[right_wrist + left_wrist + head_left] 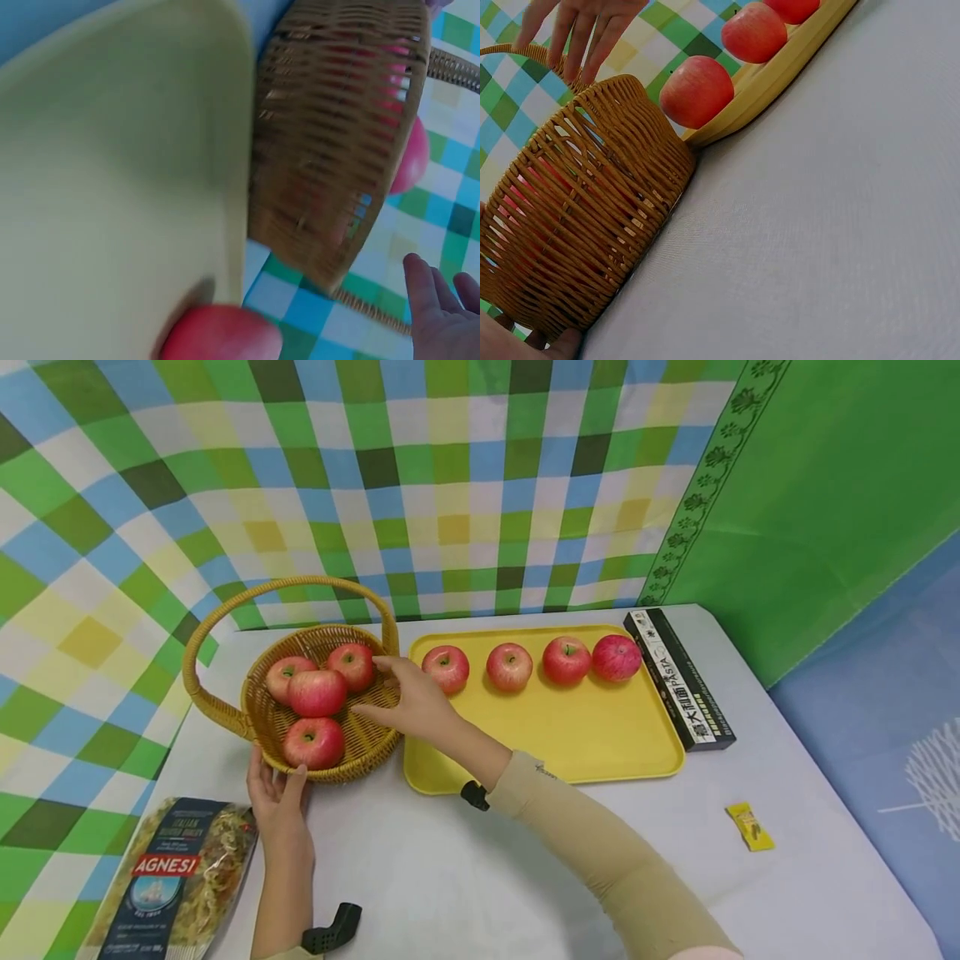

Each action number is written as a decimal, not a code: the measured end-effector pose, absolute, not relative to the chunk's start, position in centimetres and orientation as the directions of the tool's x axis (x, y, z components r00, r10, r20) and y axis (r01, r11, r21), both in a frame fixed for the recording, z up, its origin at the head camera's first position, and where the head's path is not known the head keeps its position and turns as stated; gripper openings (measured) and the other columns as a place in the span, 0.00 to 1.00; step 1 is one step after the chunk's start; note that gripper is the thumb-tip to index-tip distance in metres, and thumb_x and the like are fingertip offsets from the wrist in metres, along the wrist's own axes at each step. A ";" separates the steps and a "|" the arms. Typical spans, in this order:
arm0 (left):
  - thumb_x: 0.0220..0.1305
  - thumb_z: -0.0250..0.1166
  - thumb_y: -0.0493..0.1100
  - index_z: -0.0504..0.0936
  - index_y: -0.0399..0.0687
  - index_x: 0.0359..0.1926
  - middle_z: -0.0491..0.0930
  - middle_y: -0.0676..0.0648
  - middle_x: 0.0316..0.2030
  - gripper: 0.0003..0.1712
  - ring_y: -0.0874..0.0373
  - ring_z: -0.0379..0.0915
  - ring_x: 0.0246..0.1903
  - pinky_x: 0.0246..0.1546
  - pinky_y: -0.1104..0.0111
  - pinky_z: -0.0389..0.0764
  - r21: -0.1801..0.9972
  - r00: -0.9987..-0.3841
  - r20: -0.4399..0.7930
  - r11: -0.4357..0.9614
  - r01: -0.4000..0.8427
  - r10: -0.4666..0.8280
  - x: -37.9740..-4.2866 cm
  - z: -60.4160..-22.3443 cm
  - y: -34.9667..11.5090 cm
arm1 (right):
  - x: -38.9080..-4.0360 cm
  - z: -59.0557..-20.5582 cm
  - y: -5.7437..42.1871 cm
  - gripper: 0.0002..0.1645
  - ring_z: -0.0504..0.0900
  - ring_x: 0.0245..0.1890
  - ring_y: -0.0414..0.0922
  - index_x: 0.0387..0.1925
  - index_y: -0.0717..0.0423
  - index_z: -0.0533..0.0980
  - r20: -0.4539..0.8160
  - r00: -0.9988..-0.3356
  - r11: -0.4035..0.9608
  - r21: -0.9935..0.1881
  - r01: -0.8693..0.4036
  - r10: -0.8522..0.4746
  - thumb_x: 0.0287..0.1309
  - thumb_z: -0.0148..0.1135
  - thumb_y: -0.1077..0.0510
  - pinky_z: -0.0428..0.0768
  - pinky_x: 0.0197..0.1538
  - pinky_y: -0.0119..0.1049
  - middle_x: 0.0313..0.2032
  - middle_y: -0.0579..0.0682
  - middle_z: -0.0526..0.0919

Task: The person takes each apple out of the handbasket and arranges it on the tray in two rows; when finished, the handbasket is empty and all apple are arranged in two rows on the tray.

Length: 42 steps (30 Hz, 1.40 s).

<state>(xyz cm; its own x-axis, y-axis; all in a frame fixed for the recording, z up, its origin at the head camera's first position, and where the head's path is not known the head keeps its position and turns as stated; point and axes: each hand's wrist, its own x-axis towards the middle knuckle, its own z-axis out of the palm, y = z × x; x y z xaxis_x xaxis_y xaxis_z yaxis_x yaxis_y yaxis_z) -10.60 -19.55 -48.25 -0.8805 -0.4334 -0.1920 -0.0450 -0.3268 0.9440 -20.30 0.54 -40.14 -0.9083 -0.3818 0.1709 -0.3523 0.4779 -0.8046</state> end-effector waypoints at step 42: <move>0.68 0.61 0.42 0.46 0.70 0.75 0.41 0.56 0.75 0.44 0.55 0.40 0.72 0.69 0.62 0.56 0.953 -0.884 -0.175 -0.301 -0.041 -0.433 -10.6 -48.2 -19.6 | -23.6 -43.7 -8.3 0.51 0.76 0.53 0.39 0.66 0.53 0.66 -0.099 -0.982 0.470 -0.883 0.013 -0.159 0.47 0.69 0.31 0.75 0.56 0.33 0.55 0.49 0.79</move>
<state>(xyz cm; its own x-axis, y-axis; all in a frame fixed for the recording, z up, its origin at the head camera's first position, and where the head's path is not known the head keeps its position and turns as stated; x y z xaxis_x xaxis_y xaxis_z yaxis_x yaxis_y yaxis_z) -10.57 -19.58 -48.20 -0.8843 -0.4330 -0.1748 -0.0411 -0.3007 0.9528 -23.57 -8.26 -43.74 -0.9824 -0.1588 -0.0986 0.0127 0.4698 -0.8827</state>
